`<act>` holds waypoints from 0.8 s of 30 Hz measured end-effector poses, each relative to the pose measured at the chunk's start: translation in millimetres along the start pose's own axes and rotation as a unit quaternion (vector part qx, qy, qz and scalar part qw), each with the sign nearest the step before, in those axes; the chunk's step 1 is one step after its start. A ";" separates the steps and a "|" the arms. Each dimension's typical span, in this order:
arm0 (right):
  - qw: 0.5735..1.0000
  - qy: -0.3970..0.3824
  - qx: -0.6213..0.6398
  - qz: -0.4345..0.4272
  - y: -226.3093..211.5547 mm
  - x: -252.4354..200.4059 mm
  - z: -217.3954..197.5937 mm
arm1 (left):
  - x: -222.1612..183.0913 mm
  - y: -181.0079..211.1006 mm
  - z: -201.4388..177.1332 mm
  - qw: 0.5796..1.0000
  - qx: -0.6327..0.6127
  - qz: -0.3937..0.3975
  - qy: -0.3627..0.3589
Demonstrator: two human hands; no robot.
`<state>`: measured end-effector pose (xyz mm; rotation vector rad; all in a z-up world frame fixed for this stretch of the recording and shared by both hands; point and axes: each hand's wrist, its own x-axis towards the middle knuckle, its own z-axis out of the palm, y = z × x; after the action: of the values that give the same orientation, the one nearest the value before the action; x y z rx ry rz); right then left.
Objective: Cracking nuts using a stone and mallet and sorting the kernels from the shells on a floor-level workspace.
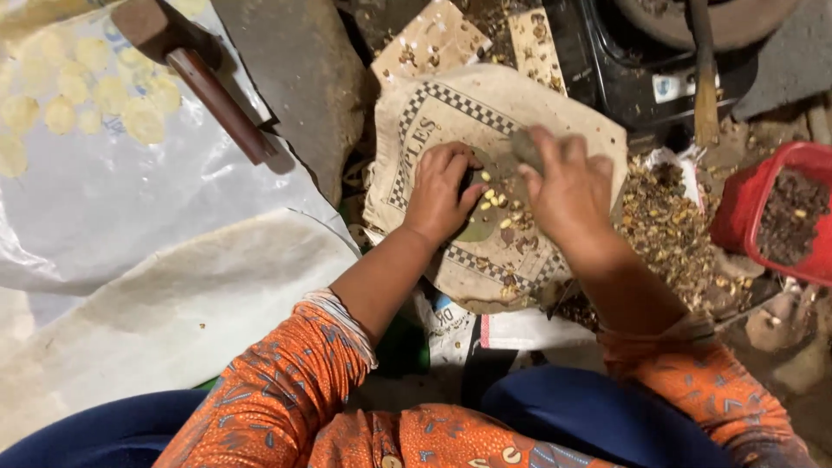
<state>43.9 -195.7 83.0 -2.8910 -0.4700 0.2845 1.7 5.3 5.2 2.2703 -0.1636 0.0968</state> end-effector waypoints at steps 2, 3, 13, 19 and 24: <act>0.999 0.013 0.042 -0.014 7.4 -13.6 -6.8 | -0.6 2.5 -1.5 1.000 0.007 0.000 -0.008; 0.996 0.030 0.082 -0.033 12.5 -17.7 -12.2 | 3.1 4.5 -2.2 1.000 0.016 -0.001 -0.009; 0.950 0.272 0.093 0.126 222.0 -110.0 145.0 | 5.5 7.4 12.0 0.994 0.113 -0.008 -0.010; 0.930 0.128 -0.270 0.214 352.7 -87.2 188.3 | 11.4 32.2 1.0 0.993 0.110 0.022 0.031; 0.887 -0.191 -0.356 0.225 332.6 -33.1 134.9 | 18.4 67.4 -26.6 0.999 -0.033 -0.017 0.020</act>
<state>80.4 -493.8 -116.2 -3.6556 0.1022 0.9438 9.4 -19.2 75.4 2.2025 -0.1050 0.1156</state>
